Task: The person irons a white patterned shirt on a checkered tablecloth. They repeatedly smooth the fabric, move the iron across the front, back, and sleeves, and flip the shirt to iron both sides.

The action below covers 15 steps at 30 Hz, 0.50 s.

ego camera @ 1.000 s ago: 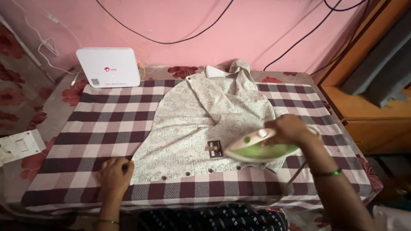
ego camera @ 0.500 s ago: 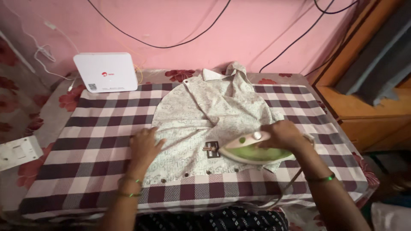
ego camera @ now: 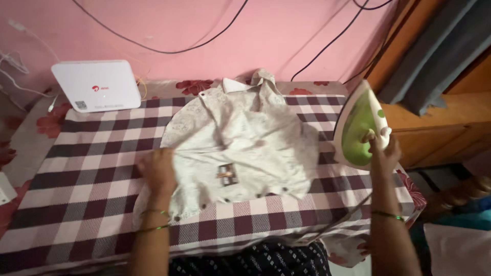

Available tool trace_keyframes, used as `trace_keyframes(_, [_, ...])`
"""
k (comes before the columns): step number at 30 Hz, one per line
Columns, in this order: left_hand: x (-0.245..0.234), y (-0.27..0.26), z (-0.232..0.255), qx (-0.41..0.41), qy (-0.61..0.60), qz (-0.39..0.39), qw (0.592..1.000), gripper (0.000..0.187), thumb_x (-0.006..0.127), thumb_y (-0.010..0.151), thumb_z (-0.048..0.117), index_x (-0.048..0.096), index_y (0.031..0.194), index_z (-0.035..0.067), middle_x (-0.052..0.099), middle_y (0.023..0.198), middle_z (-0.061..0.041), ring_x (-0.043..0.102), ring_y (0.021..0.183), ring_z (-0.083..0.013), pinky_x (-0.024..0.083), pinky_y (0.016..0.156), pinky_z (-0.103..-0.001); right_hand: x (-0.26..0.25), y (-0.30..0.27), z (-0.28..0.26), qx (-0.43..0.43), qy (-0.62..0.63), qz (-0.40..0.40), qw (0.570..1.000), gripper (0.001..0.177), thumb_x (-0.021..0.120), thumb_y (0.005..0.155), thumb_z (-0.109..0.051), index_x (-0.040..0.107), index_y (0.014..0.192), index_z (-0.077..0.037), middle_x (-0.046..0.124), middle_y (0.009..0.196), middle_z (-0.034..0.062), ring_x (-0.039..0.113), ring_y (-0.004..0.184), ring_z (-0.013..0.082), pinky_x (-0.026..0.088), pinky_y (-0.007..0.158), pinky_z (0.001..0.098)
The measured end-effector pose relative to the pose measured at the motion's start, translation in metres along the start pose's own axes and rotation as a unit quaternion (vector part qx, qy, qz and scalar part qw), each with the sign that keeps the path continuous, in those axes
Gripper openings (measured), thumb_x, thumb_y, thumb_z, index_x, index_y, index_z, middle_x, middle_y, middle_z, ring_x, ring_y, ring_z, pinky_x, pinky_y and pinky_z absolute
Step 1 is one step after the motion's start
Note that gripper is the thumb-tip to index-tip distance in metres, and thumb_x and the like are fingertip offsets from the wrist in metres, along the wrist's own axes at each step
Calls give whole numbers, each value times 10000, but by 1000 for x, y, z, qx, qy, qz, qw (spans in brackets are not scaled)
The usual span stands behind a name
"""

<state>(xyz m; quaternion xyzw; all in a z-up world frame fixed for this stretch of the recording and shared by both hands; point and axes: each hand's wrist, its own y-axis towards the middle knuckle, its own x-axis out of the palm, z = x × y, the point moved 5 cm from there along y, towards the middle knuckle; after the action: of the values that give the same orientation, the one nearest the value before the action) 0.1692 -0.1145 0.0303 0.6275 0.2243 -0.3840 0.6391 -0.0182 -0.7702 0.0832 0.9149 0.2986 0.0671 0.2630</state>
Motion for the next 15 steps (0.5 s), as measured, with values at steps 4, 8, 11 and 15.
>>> trace_keyframes(4, [-20,-7,-94,-113,28,15,993,70,689,1031,196,727,1033,137,712,1065,-91,657,1080,-320,480,962,-485,5,-18,31,47,130,7,990,541,750,998,-137,446,1435,-38,644,1196,81,641,1009,154,537,826,283])
trace_keyframes(8, [-59,-17,-151,-165,26,79,983,37,672,1020,135,679,1016,99,683,1100,-147,630,1060,-361,473,938,-513,6,-44,45,55,121,-40,990,539,732,1014,-119,417,1443,-33,621,1233,96,624,1109,178,527,890,307])
trace_keyframes(11, [-87,-18,-133,-149,35,105,983,131,703,925,94,707,1054,68,688,1113,-158,627,1084,-362,471,920,-510,2,-66,51,75,127,-34,989,561,698,987,-113,378,1445,-60,601,1240,81,627,1128,179,559,911,318])
trace_keyframes(15, [-94,-15,-37,-94,-141,27,985,204,710,876,-14,737,1069,45,713,1126,-151,654,1065,-269,545,969,-387,-1,-75,47,62,113,-56,990,555,641,979,-75,351,1451,-52,583,1250,93,638,1116,183,560,915,313])
